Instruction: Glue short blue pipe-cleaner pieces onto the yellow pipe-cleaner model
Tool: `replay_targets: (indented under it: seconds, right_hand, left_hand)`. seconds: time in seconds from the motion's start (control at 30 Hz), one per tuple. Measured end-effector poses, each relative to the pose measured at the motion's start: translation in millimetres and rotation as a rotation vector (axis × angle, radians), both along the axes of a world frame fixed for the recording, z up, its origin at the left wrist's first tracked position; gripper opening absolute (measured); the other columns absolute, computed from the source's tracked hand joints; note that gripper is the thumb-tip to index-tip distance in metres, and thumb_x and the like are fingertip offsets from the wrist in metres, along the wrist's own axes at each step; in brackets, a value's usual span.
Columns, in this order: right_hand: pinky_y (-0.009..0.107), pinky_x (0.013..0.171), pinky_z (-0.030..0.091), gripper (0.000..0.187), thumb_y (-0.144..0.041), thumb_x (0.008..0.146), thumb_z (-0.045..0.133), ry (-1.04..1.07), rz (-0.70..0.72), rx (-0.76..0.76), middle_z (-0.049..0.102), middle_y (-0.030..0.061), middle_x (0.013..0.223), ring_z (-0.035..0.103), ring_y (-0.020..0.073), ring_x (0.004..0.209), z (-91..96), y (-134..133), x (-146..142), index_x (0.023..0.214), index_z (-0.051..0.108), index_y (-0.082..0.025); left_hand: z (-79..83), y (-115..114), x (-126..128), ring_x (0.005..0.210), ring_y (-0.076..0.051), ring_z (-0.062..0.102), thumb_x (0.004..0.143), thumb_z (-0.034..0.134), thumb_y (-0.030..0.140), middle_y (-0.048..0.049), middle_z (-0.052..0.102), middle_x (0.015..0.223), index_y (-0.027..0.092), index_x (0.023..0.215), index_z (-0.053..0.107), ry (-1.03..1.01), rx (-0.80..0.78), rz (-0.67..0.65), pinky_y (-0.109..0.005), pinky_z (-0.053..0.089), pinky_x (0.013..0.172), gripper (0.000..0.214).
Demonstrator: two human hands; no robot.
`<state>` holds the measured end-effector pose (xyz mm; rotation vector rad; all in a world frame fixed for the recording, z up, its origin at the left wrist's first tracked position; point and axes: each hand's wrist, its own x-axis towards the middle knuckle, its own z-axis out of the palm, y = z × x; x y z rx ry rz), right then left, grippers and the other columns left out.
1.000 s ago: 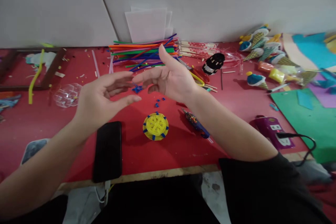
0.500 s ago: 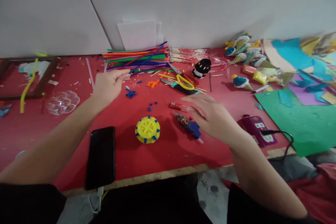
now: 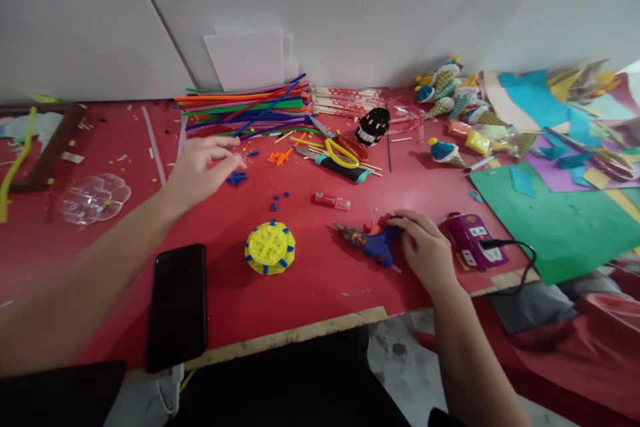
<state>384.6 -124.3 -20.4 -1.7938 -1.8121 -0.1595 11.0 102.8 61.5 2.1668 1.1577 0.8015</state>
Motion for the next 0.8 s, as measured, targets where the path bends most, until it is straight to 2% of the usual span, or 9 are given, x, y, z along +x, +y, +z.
replay_targets:
  seconds: [0.1,0.2,0.3,0.37,0.47,0.53,0.6,0.7,0.8]
  right_hand:
    - [0.043,0.091,0.06,0.034,-0.013,0.09,0.047,-0.025,-0.017,0.022,0.077,0.0077,0.111,0.074,0.0254,0.101,1.3,13,29,0.101,0.077,-0.025]
    - [0.044,0.09,0.059,0.036,-0.013,0.09,0.047,-0.054,-0.017,0.043,0.077,0.0091,0.11,0.074,0.0268,0.099,12.7,26,36,0.105,0.077,-0.025]
    - [0.043,0.089,0.057,0.038,-0.011,0.09,0.047,-0.066,-0.032,0.125,0.077,0.0096,0.106,0.073,0.0267,0.097,33.8,41,9,0.111,0.075,-0.024]
    - [0.042,0.088,0.055,0.032,-0.013,0.092,0.051,-0.071,0.027,0.13,0.076,0.0095,0.101,0.071,0.0265,0.094,47.3,52,-22,0.111,0.074,-0.023]
    - [0.044,0.094,0.051,0.031,-0.015,0.091,0.053,-0.171,0.281,-0.089,0.075,0.012,0.113,0.067,0.0282,0.104,57.5,71,-67,0.116,0.071,-0.019]
    - [0.044,0.097,0.048,0.034,-0.009,0.086,0.052,-0.265,0.346,-0.235,0.073,0.0149,0.119,0.063,0.0303,0.111,56.9,84,-86,0.114,0.071,-0.016]
    - [0.044,0.094,0.046,0.029,-0.006,0.08,0.054,-0.301,0.341,-0.324,0.074,0.0156,0.108,0.063,0.0311,0.107,53.5,97,-93,0.1,0.073,-0.016]
    - [0.044,0.09,0.046,0.017,-0.009,0.073,0.062,-0.276,0.333,-0.359,0.072,0.0118,0.088,0.064,0.0298,0.095,52.0,113,-94,0.084,0.07,-0.018]
    - [0.041,0.086,0.05,0.013,-0.016,0.076,0.064,-0.093,0.359,-0.282,0.072,0.0079,0.088,0.066,0.0255,0.088,61.3,120,-94,0.087,0.069,-0.02]
  left_hand:
    - [-7.1,-45,-16,0.122,-0.033,0.062,0.076,0.056,0.021,-0.0131,0.069,0.125,0.017,0.12,0.065,0.129,-0.096,-0.013,-0.058,0.044,0.112,0.046]
    - [-16.4,-94,-27,0.135,-0.039,0.052,0.073,0.06,0.02,-0.0224,0.056,0.143,0.011,0.141,0.047,0.243,-0.185,-0.177,-0.061,0.044,0.113,0.07]
    - [-29.4,-128,-27,0.143,-0.042,0.044,0.078,0.074,0.036,-0.0241,0.048,0.152,0.015,0.148,0.038,0.29,-0.182,-0.268,-0.064,0.038,0.118,0.082]
    - [-39.4,-142,-20,0.143,-0.047,0.043,0.071,0.084,0.051,-0.0262,0.046,0.153,0.015,0.148,0.037,0.3,-0.161,-0.222,-0.066,0.038,0.116,0.097]
    - [-51.7,-151,-7,0.142,-0.047,0.044,0.061,0.092,0.057,-0.0255,0.048,0.152,0.018,0.148,0.036,0.298,-0.081,-0.142,-0.066,0.039,0.114,0.11]
    - [-55.5,-152,-1,0.139,-0.044,0.048,0.06,0.093,0.056,-0.0224,0.053,0.149,0.02,0.145,0.039,0.281,-0.041,-0.08,-0.063,0.042,0.111,0.107]
    - [-55.8,-149,2,0.134,-0.042,0.053,0.061,0.093,0.054,-0.0199,0.058,0.143,0.02,0.138,0.047,0.272,-0.034,-0.039,-0.06,0.045,0.108,0.096]
    - [-52.9,-143,2,0.124,-0.039,0.06,0.063,0.093,0.049,-0.0158,0.066,0.131,0.02,0.127,0.057,0.243,-0.048,-0.037,-0.057,0.049,0.104,0.079]
    - [-50.4,-136,-1,0.116,-0.037,0.064,0.059,0.096,0.042,-0.0126,0.071,0.12,0.021,0.119,0.061,0.188,-0.086,-0.053,-0.055,0.052,0.1,0.073]
